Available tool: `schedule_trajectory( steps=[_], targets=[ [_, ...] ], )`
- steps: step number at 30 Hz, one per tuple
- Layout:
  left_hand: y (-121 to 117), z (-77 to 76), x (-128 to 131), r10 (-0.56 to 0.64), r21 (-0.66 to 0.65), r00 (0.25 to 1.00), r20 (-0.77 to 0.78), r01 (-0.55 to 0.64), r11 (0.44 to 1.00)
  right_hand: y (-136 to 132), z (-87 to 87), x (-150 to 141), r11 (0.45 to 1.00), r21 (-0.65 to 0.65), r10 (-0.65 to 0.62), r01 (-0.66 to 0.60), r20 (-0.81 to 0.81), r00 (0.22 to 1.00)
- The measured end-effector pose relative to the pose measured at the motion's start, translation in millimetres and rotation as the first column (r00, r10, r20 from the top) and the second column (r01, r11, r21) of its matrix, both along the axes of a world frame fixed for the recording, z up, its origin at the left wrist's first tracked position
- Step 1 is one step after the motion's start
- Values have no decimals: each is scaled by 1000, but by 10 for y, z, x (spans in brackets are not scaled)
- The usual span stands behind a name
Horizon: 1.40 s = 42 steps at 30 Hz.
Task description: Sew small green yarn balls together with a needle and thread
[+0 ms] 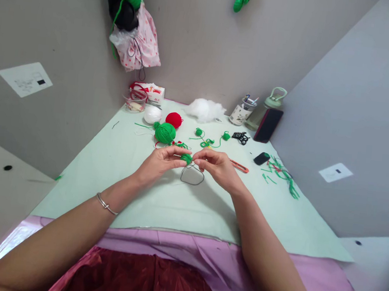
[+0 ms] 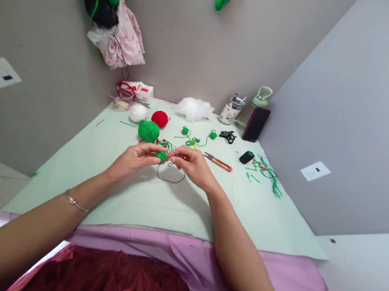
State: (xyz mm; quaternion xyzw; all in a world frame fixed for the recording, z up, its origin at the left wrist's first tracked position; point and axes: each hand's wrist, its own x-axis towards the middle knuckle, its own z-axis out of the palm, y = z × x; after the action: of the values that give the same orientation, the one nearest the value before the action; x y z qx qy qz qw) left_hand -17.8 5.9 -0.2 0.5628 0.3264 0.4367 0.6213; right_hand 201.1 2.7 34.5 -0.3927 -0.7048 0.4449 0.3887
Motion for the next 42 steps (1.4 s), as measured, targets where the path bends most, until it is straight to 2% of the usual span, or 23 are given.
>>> schedule_trajectory(
  steps=[4,10,17,20,24,27,30,32,34,36,37,39,41,42],
  targets=[
    [2,12,-13,9,16,1000,-6,-9,1000,11,4,70,997,64,47,-50,37,998],
    [6,14,-29,14,21,1000,0,-14,1000,27,15,132,995,66,64,-70,87,994],
    [6,-21,1,14,17,999,29,-15,1000,16,-38,-14,995,-80,44,-51,-86,995],
    [6,-35,20,14,-1,999,41,-14,1000,-30,-42,-124,998,-70,-11,2,-132,991],
    [14,-37,16,51,24,999,14,-51,998,-146,-37,-255,985,94,-134,141,-78,988],
    [18,-33,3,74,67,997,-16,-73,995,-215,-55,-307,912,360,-244,196,92,965],
    [11,-31,11,93,99,993,-77,-85,991,-223,-92,-306,810,573,-360,123,321,876],
    [4,-30,28,101,102,988,-116,-89,991,-216,-104,-300,784,618,-405,60,436,803],
    [1,-28,44,99,107,986,-136,-84,991,-231,-76,-312,762,647,-421,29,461,781],
    [7,-31,50,91,116,985,-150,-73,991,-279,13,-349,741,668,-400,67,358,844],
    [13,-35,47,87,116,983,-160,-69,991,-314,83,-370,751,650,-363,112,266,893],
    [31,-46,34,77,110,980,-186,-57,992,-396,266,-384,825,533,-255,189,52,965],
    [54,-56,16,73,106,976,-206,-52,993,-483,479,-299,905,378,-164,196,-117,980],
    [67,-59,6,81,109,976,-204,-60,992,-526,582,-199,925,328,-146,192,-159,976]
  ],
)
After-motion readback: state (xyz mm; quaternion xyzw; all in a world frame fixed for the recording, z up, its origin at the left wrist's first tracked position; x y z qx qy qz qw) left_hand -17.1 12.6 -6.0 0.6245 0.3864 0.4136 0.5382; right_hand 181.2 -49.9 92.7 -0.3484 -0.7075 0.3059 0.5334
